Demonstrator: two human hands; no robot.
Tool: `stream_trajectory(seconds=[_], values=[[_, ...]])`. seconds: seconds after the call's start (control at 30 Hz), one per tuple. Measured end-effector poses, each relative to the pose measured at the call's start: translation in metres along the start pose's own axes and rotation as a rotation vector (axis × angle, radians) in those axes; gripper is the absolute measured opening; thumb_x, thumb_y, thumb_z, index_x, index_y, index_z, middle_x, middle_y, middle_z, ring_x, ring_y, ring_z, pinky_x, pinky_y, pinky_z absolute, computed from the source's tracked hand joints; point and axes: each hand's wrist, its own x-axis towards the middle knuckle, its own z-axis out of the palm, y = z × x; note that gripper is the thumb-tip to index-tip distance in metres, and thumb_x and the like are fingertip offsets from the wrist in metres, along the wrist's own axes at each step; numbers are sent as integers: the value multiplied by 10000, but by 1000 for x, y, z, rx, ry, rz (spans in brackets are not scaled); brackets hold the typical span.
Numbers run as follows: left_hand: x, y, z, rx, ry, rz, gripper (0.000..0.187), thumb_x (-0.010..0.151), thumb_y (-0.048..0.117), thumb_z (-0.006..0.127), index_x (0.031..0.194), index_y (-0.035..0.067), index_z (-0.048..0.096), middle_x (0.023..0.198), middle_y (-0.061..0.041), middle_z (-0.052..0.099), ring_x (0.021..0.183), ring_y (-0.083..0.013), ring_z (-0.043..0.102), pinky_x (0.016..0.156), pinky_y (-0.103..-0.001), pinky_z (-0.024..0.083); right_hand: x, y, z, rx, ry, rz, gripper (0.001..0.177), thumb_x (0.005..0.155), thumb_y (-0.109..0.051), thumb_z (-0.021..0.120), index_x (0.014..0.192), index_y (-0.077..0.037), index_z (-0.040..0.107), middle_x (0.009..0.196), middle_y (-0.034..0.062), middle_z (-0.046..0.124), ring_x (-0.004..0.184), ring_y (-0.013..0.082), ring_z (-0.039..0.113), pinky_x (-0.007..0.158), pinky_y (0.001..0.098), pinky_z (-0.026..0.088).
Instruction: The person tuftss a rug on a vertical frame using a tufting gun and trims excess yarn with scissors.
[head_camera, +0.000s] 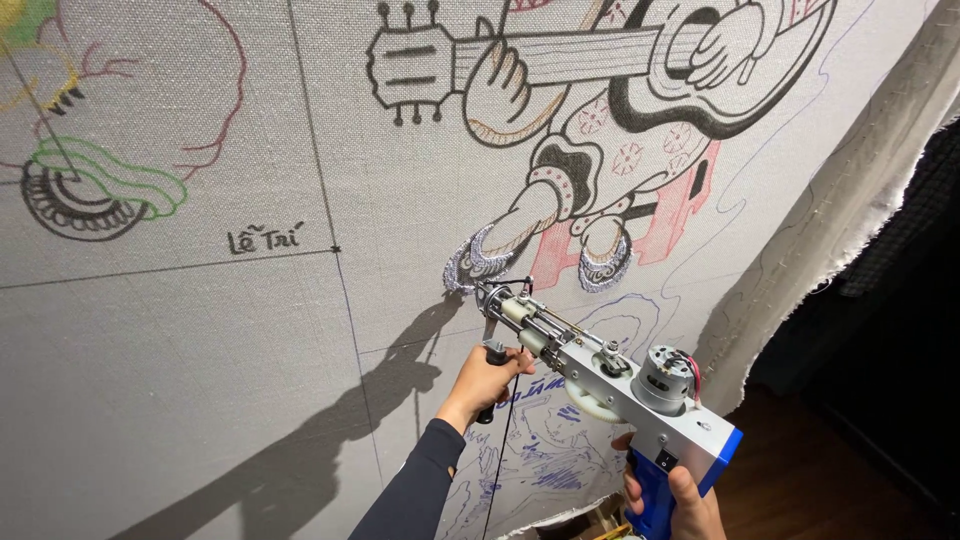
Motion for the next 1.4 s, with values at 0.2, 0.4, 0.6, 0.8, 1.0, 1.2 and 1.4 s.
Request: stream_trajectory(seconds=[0.2,0.4,0.6,0.8,1.0,1.2,1.4], values=[[-1,1,2,18,14,-6,320,915,286,727,1054,-1,760,847,-29,789,444,-64,498,430,-239,422,3,1,-2,30,-28,-45,1069,644,-683,796,1202,197,562,637,149,560,513,186,557,432,304,465],[-1,4,6,37,19,10,328,932,291,709,1064,-4,760,840,-18,780,456,-61,499,440,-238,432,5,0,-3,75,-43,-94,1067,660,-639,811,1241,205,513,743,198,585,554,187,566,429,309,473],[-4,5,12,28,18,-13,311,938,272,694,1078,3,763,854,-19,781,461,-53,486,450,-236,434,2,-9,2,101,-20,-127,1065,660,-619,805,1280,180,470,846,234,607,574,182,571,410,306,471],[-9,-4,23,24,35,-40,306,939,267,696,1072,-4,743,863,-28,791,444,-69,472,442,-248,424,7,5,-31,43,-20,-92,1058,632,-643,790,1222,190,511,713,219,604,483,194,575,378,313,475],[-15,-25,26,42,66,-53,311,944,276,686,1084,9,767,857,-31,797,450,-59,492,448,-239,440,7,25,-56,38,-125,-13,1054,635,-660,794,1168,214,542,602,193,583,451,213,582,385,313,482],[-27,-28,24,60,114,-106,297,935,277,675,1081,38,775,852,-25,807,450,-67,494,450,-236,445,13,37,-59,55,-100,-60,1089,645,-618,812,1365,78,384,903,290,638,535,221,617,391,340,507],[-26,-35,27,47,134,-119,310,936,290,696,1074,23,771,842,-38,792,459,-61,507,443,-236,437,21,39,-64,46,-153,-113,1147,679,-572,781,1534,-51,221,1009,367,655,535,232,635,403,348,533]])
